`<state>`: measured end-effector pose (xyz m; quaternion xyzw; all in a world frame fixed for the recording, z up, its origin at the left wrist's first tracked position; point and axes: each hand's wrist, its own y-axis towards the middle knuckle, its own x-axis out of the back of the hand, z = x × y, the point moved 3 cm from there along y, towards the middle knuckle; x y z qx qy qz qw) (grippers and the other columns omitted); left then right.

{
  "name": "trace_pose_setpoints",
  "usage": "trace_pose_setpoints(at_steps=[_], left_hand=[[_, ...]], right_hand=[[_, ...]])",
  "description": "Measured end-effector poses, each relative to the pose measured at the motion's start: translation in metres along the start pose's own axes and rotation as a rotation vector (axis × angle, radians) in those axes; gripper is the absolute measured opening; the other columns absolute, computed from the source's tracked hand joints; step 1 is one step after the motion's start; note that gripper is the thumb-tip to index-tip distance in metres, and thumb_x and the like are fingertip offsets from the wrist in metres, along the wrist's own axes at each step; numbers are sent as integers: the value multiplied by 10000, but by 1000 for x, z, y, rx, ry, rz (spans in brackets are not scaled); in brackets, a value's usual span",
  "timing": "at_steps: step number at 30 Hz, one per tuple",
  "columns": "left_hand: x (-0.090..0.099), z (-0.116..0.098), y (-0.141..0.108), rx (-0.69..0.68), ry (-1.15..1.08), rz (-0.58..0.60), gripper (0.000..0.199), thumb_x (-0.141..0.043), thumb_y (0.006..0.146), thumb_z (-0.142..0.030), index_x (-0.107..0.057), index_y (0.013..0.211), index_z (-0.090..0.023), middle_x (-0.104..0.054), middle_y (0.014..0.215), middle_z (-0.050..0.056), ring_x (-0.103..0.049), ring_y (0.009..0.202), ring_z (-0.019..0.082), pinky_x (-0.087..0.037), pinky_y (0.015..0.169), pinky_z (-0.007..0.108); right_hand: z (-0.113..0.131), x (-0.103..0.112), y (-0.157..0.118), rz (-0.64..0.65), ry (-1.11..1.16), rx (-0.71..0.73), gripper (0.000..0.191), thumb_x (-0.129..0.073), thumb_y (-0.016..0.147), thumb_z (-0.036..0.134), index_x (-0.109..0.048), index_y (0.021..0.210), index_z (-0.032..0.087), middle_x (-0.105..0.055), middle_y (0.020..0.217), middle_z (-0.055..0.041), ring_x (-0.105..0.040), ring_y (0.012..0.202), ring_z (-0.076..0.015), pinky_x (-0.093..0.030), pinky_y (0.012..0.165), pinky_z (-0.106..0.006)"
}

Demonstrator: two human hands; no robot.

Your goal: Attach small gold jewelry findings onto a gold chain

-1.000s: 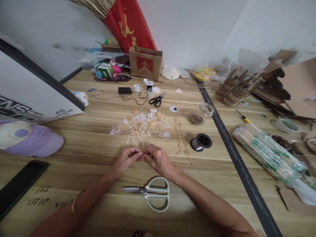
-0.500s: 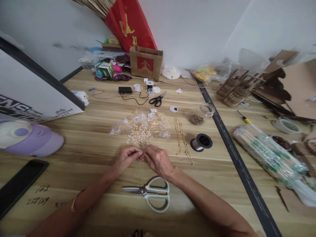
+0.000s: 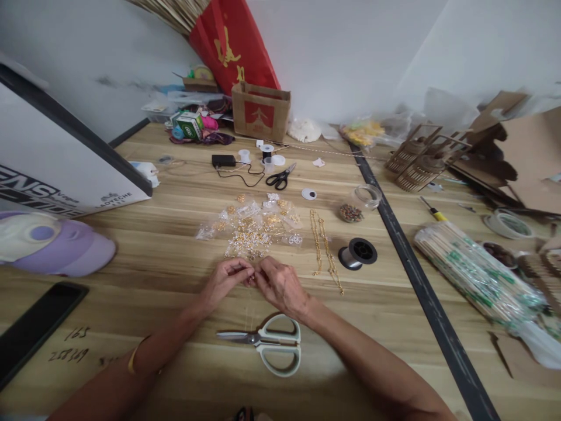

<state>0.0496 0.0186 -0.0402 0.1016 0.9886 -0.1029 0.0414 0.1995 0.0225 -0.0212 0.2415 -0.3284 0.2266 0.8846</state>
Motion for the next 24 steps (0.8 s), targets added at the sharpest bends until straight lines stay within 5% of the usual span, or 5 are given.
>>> trace_pose_setpoints(at_steps=[24], left_hand=[[2, -1, 1, -27, 63, -9, 240, -688, 700, -357, -626, 694, -126, -617, 593, 7, -584, 568, 121, -471, 563, 221]], right_hand=[[-8, 0, 5, 30, 359, -181, 134, -510, 868, 234, -583, 796, 147, -535, 680, 7, -474, 604, -100, -362, 547, -204]])
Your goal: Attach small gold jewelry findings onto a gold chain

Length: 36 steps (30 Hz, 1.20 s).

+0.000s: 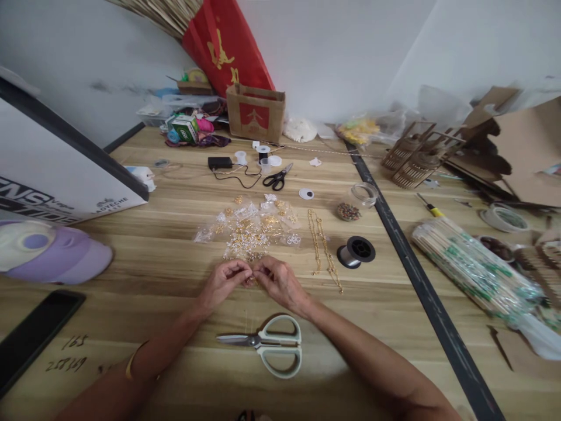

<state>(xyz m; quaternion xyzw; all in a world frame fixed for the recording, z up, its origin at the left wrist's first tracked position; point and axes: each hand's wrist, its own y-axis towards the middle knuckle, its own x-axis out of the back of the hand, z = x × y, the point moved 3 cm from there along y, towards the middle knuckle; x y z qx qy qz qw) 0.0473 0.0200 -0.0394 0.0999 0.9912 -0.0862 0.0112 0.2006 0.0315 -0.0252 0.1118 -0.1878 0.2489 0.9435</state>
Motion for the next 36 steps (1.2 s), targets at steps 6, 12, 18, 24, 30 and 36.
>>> trace_pose_setpoints(at_steps=[6, 12, 18, 24, 30, 36], left_hand=[[-1, 0, 0, 19, -8, -12, 215, -693, 690, -329, -624, 682, -126, -611, 582, 1, -579, 563, 120, -465, 561, 220], [-1, 5, 1, 32, -14, -44, 153, -700, 656, -260, -630, 687, -128, -619, 596, -5, -574, 561, 112, -448, 558, 208], [-2, 4, 0, 39, -17, -74, 135, -716, 617, -227, -642, 671, -128, -622, 600, -5, -537, 561, 101, -418, 552, 201], [-2, 3, -2, 55, -60, -88, 158, -725, 623, -250, -624, 654, -133, -599, 577, -14, -529, 555, 101, -413, 550, 203], [-4, 6, -4, 53, -189, -54, 215, -690, 704, -338, -645, 721, -128, -633, 635, 5, -576, 600, 121, -466, 615, 238], [-3, 2, -3, 44, -124, -119, 266, -714, 669, -367, -620, 732, -127, -634, 641, 0, -582, 542, 113, -483, 551, 231]], right_hand=[[-5, -2, 1, 27, 90, -45, 181, -495, 884, 281, -551, 780, 144, -480, 632, 25, -419, 578, -93, -325, 520, -199], [-3, -2, 0, -6, 107, -71, 180, -496, 880, 287, -536, 774, 148, -481, 636, 29, -417, 573, -90, -309, 515, -198], [-3, -5, -2, -57, 93, -54, 189, -502, 883, 307, -546, 785, 152, -498, 634, 27, -432, 572, -92, -317, 510, -199], [0, -7, -2, -94, 116, -38, 183, -494, 888, 307, -541, 795, 157, -531, 661, 9, -459, 591, -101, -359, 521, -205], [0, -8, -2, -107, 161, -33, 204, -495, 891, 332, -534, 791, 159, -545, 657, 5, -466, 580, -101, -373, 522, -210], [-2, -10, -3, -101, 200, -46, 212, -503, 887, 346, -536, 793, 159, -520, 638, 14, -450, 570, -100, -362, 519, -209]])
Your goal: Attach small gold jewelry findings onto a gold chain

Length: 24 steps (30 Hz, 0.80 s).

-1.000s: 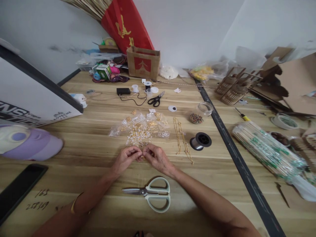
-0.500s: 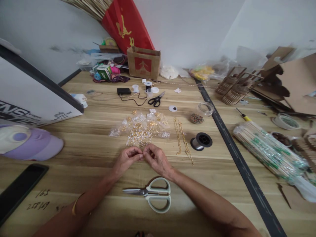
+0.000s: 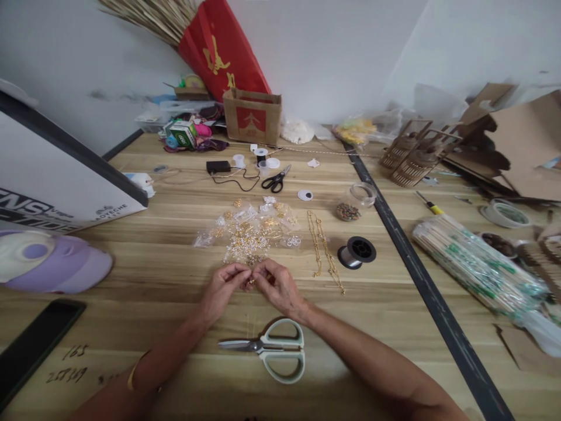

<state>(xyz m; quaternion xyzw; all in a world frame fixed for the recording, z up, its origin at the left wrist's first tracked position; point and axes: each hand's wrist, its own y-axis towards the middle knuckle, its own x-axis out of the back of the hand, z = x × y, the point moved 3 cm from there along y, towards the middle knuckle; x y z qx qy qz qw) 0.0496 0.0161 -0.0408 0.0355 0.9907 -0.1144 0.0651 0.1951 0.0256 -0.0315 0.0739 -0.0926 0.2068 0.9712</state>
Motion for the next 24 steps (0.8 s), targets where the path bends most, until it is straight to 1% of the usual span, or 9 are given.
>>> trace_pose_setpoints(at_steps=[3, 5, 7, 10, 13, 17, 21, 22, 24], left_hand=[[-1, -2, -2, -27, 15, -39, 310, -718, 664, -361, -566, 835, -153, -657, 696, 5, -599, 533, 117, -489, 526, 227], [-1, -3, -4, -62, 30, -65, 323, -707, 678, -351, -519, 873, -174, -658, 696, -2, -609, 531, 120, -495, 527, 225], [-2, -5, -6, -121, 84, -107, 271, -684, 700, -330, -508, 844, -184, -640, 674, -16, -611, 533, 118, -496, 535, 218], [-3, -8, -10, -214, 229, -164, 129, -646, 727, -264, -550, 744, -180, -613, 648, -19, -609, 568, 119, -492, 555, 209], [-4, -10, -12, -293, 354, -191, 53, -642, 719, -197, -595, 698, -181, -630, 662, -6, -609, 622, 131, -497, 605, 217], [-4, -11, -13, -405, 442, -188, 36, -658, 715, -175, -626, 702, -184, -642, 734, 20, -611, 706, 150, -509, 654, 235], [-5, -10, -14, -476, 455, -167, 27, -626, 749, -168, -651, 757, -176, -601, 975, 76, -605, 898, 183, -539, 685, 243], [-5, -11, -14, -485, 459, -167, 38, -620, 756, -166, -655, 767, -177, -583, 996, 80, -599, 914, 184, -544, 688, 242], [-5, -12, -14, -505, 475, -173, 39, -619, 756, -162, -654, 756, -179, -563, 950, 70, -592, 886, 173, -544, 677, 233]], right_hand=[[1, 0, 0, -2, 1, -8, 227, -504, 883, 361, -534, 783, 160, -508, 635, 18, -443, 569, -99, -362, 522, -208], [2, 0, 0, -15, -9, -6, 229, -506, 879, 359, -532, 773, 159, -503, 634, 19, -440, 570, -98, -363, 525, -206], [2, 0, 0, -27, -16, -5, 220, -507, 875, 349, -528, 767, 159, -491, 624, 22, -431, 565, -96, -355, 515, -204], [2, 1, 0, -44, -25, -10, 201, -501, 871, 327, -516, 756, 162, -475, 611, 28, -418, 552, -93, -339, 496, -200], [2, 1, 0, -55, -49, -19, 180, -501, 864, 305, -509, 749, 166, -473, 608, 32, -415, 540, -91, -330, 487, -200], [5, 2, -1, -55, -83, 1, 149, -503, 857, 270, -508, 752, 165, -481, 620, 29, -430, 553, -94, -334, 496, -201], [5, 2, -2, -51, -110, 27, 131, -500, 854, 254, -509, 756, 167, -487, 623, 28, -434, 551, -95, -335, 498, -203], [5, 2, -2, -53, -117, 30, 131, -501, 853, 254, -509, 755, 167, -487, 622, 28, -435, 550, -96, -335, 497, -204], [4, 1, -2, -57, -132, 37, 129, -502, 852, 251, -511, 755, 167, -487, 625, 27, -438, 551, -96, -337, 497, -204]])
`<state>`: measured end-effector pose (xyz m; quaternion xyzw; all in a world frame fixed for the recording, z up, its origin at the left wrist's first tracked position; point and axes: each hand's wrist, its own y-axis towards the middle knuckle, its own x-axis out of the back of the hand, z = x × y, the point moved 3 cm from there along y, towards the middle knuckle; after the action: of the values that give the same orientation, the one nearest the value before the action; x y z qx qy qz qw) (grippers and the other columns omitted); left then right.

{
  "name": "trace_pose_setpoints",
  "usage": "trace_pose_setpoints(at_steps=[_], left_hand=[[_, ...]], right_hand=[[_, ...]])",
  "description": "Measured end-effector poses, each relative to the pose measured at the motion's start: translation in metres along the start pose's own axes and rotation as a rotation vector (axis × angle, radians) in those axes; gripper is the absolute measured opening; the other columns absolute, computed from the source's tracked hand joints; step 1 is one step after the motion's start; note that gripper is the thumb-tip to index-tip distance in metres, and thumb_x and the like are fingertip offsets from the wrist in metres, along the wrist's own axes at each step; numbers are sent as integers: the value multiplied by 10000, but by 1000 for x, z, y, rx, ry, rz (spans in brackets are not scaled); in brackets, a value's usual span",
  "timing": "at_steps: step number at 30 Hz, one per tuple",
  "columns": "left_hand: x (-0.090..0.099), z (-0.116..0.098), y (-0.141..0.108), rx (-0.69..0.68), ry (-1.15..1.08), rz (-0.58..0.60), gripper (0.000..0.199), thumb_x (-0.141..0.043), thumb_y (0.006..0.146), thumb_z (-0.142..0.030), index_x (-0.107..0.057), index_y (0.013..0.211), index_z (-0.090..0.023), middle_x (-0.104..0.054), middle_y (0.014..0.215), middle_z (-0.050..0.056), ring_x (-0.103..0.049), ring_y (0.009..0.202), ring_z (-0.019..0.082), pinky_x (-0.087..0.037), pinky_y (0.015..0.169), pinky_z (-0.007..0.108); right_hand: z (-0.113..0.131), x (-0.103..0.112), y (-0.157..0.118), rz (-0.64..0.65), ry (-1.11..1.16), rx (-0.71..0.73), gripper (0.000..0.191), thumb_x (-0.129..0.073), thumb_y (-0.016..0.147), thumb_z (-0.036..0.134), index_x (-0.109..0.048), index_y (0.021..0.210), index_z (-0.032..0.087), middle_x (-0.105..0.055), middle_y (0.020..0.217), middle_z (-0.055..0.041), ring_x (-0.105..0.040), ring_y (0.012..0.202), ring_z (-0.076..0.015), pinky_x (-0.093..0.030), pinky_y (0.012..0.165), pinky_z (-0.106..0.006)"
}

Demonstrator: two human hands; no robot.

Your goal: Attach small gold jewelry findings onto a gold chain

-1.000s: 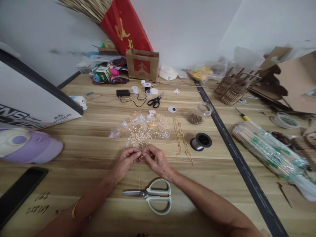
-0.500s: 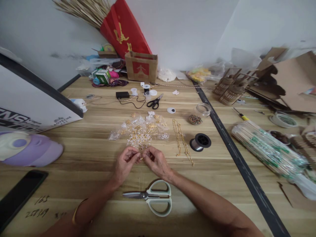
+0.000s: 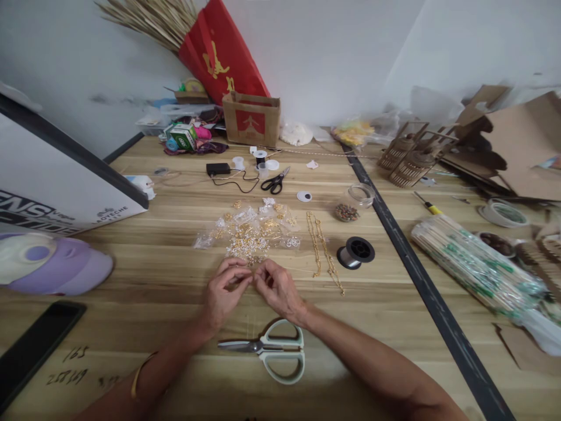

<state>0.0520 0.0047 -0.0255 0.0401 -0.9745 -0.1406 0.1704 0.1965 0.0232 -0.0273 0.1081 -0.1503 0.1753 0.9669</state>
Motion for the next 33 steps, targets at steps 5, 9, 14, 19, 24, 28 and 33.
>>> trace_pose_setpoints(at_steps=[5, 9, 14, 19, 24, 28, 33], left_hand=[[1, -1, 1, -95, 92, -37, 99, -619, 735, -107, -604, 666, -176, -548, 728, 16, -563, 691, 124, -492, 596, 194], [1, -1, 1, -218, 148, -55, 126, -589, 750, -87, -580, 655, -169, -562, 637, -12, -544, 599, 103, -451, 564, 189], [2, -7, 1, -308, 190, -45, 121, -578, 772, -84, -594, 680, -160, -602, 654, 4, -578, 621, 108, -465, 579, 188], [1, -7, 1, -330, 216, -48, 105, -577, 784, -94, -626, 726, -166, -657, 694, 18, -619, 646, 116, -499, 624, 200], [0, -4, 0, -317, 222, -34, 108, -573, 791, -103, -654, 761, -168, -686, 729, 31, -644, 678, 125, -521, 660, 207], [0, -3, -1, -301, 206, -22, 127, -561, 796, -108, -672, 787, -170, -697, 751, 41, -653, 700, 135, -528, 678, 218], [0, -1, -1, -252, 159, -10, 140, -566, 788, -108, -687, 806, -175, -714, 785, 44, -665, 724, 142, -535, 704, 229]], right_hand=[[1, -1, -1, -17, -33, 29, 121, -500, 849, 233, -510, 747, 169, -488, 629, 26, -441, 549, -93, -343, 498, -199], [3, -1, -2, -28, -42, 54, 124, -506, 843, 232, -510, 736, 170, -491, 631, 24, -448, 556, -93, -350, 505, -198], [3, -2, -2, -37, -47, 48, 133, -509, 849, 245, -502, 738, 173, -487, 625, 26, -448, 548, -92, -350, 497, -197], [1, -2, -3, -36, -53, 59, 132, -501, 857, 244, -500, 745, 174, -488, 631, 27, -445, 549, -90, -348, 500, -197], [0, -3, -3, -28, -54, 68, 126, -490, 862, 239, -503, 756, 173, -491, 640, 26, -449, 556, -91, -353, 505, -197], [0, -3, -3, -20, -67, 76, 122, -489, 861, 231, -500, 754, 174, -490, 637, 25, -448, 555, -93, -351, 508, -202], [1, -3, -3, -15, -78, 85, 109, -488, 855, 218, -496, 755, 175, -482, 637, 26, -442, 545, -92, -347, 500, -204]])
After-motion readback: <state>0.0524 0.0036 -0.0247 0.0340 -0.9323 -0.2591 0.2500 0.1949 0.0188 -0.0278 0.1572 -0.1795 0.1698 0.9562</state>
